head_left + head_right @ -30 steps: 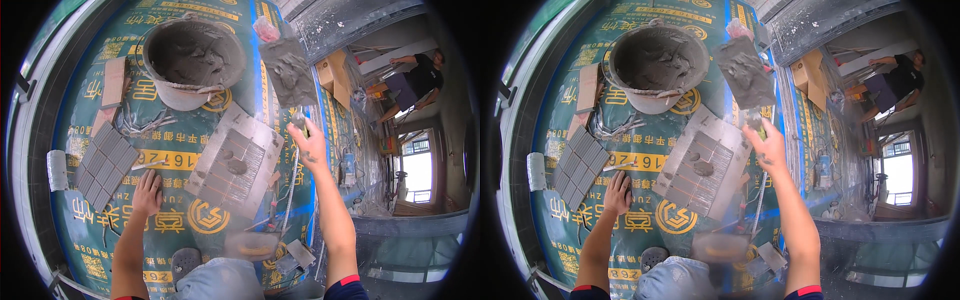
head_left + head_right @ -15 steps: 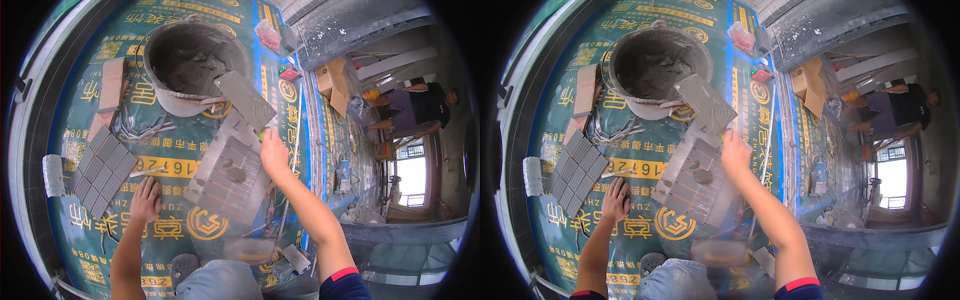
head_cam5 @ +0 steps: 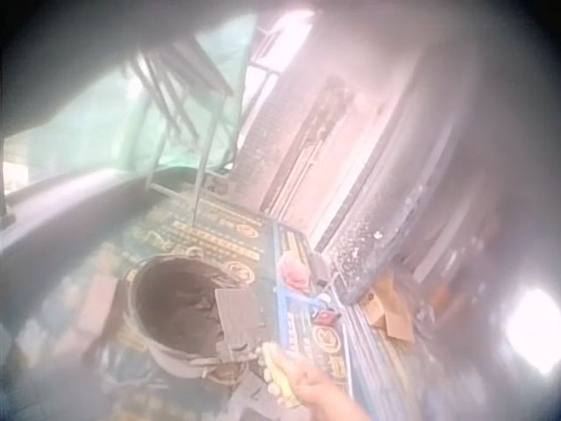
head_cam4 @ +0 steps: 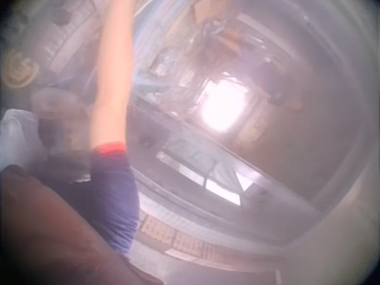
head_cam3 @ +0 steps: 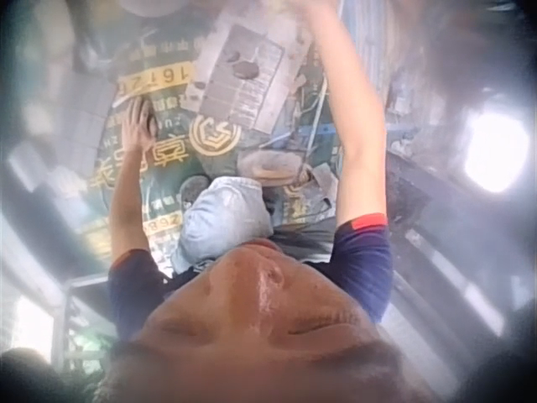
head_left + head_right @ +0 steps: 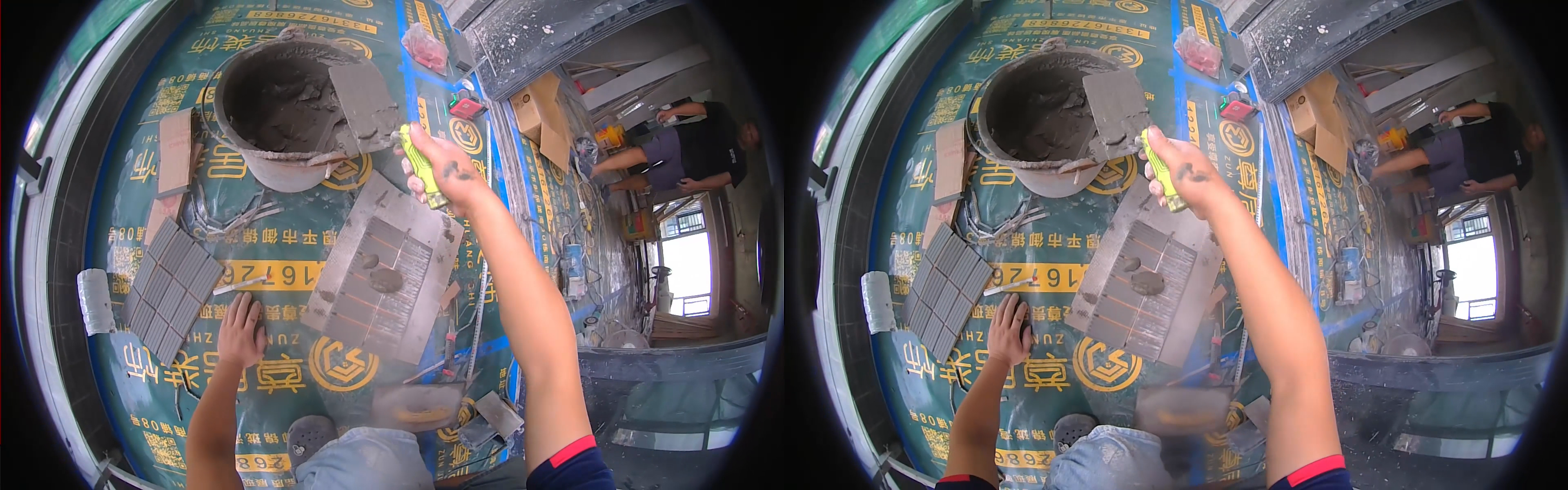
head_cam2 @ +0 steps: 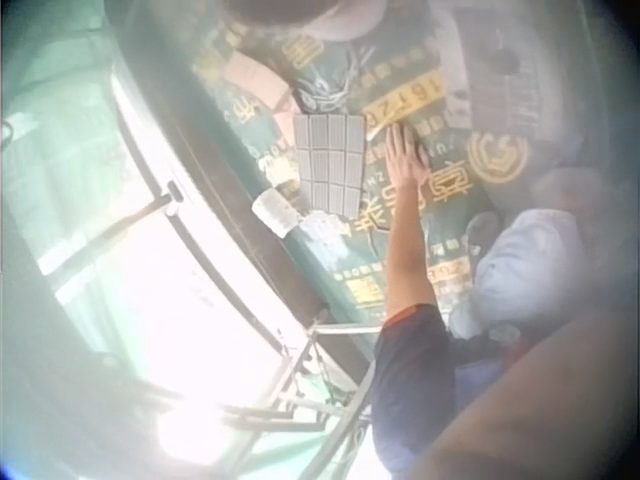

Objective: Measuring and cutting tiles with an angle grinder, mixing and applying mortar, and fixing tiles to a wall pillar.

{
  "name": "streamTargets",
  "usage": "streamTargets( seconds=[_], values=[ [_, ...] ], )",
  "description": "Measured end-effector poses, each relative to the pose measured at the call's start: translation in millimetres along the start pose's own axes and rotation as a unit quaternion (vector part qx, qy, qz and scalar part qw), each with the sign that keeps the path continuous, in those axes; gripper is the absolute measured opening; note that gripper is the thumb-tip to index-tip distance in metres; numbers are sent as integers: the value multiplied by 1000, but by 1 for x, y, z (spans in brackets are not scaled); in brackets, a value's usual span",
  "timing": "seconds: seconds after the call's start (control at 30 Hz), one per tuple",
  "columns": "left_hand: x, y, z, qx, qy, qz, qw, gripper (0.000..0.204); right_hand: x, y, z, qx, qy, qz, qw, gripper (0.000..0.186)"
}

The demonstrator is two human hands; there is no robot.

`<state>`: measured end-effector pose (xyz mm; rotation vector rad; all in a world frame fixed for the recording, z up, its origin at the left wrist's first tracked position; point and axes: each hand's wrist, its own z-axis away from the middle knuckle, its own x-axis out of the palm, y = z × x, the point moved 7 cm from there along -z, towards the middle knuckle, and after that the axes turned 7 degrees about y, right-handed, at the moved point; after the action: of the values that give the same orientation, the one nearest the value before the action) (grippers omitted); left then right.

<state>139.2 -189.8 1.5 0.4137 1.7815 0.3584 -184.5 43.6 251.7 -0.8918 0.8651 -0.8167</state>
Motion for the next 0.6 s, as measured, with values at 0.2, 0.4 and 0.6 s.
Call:
streamTargets(
  seconds=[0.2,0.4,0.6],
  values=[
    [2,-6,6,-9,-11,-8,1000,59,-28,53,36,105,-58,-38,992,53],
    [-2,-5,-1,-6,0,-11,1000,57,-97,207,151,119,56,119,984,51],
    [3,0,-1,4,0,-16,1000,57,-67,295,186,162,36,93,982,54]
  ],
)
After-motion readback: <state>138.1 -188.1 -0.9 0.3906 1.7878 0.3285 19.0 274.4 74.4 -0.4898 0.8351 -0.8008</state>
